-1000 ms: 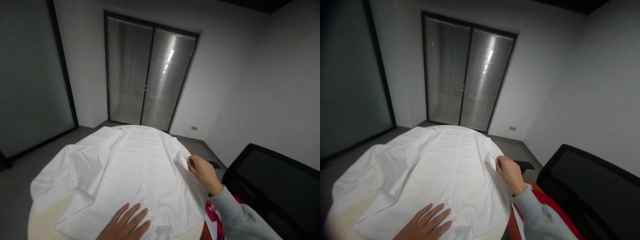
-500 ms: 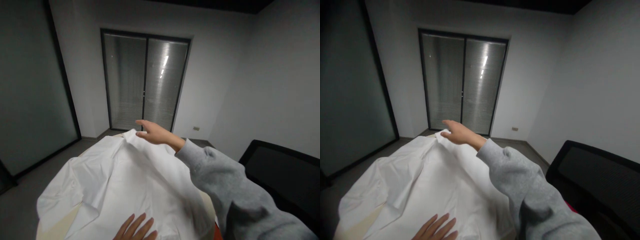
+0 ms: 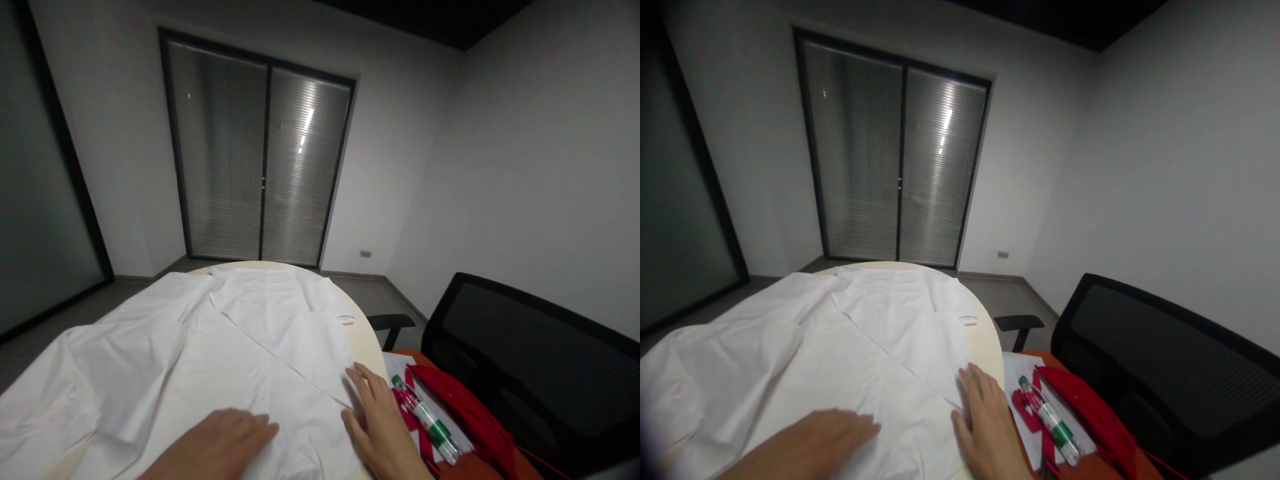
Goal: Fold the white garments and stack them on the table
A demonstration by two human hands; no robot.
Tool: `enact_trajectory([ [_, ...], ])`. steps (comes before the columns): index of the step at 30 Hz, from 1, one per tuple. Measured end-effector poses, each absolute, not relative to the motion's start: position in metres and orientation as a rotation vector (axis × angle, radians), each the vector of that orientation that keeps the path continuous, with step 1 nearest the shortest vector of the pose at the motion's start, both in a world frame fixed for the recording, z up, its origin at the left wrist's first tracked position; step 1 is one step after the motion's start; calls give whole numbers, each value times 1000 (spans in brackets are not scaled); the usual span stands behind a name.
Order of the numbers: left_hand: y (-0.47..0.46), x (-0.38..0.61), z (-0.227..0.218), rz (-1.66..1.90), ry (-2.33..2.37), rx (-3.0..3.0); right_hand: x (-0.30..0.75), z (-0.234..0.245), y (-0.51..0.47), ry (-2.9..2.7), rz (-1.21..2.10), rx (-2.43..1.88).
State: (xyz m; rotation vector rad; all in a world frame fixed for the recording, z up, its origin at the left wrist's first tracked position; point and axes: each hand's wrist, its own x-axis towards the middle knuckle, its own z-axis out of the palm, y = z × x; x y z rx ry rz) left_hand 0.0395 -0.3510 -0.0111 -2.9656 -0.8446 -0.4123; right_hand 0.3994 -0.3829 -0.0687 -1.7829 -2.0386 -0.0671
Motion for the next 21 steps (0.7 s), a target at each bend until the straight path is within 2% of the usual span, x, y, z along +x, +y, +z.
enact_trajectory([
  [3, -308, 79, 43, -195, -1212, -3132, 400, -71, -379, -1871, -116, -1813],
  [6, -242, 138, 60, -346, -1281, -3139, 400, -81, -378, -1765, -97, -1825],
  [9, -182, 196, 47, -527, -1287, -3120, 403, -99, -380, -1717, -16, -1817],
  [13, -139, 245, 16, -477, -1407, -3123, 414, -117, -378, -1647, 41, -1779],
  [17, -125, 260, -7, -469, -1509, -3117, 422, -125, -373, -1644, -31, -1657],
  [21, -116, 255, -12, -524, -1445, -3206, 422, -127, -376, -1679, -159, -1651],
])
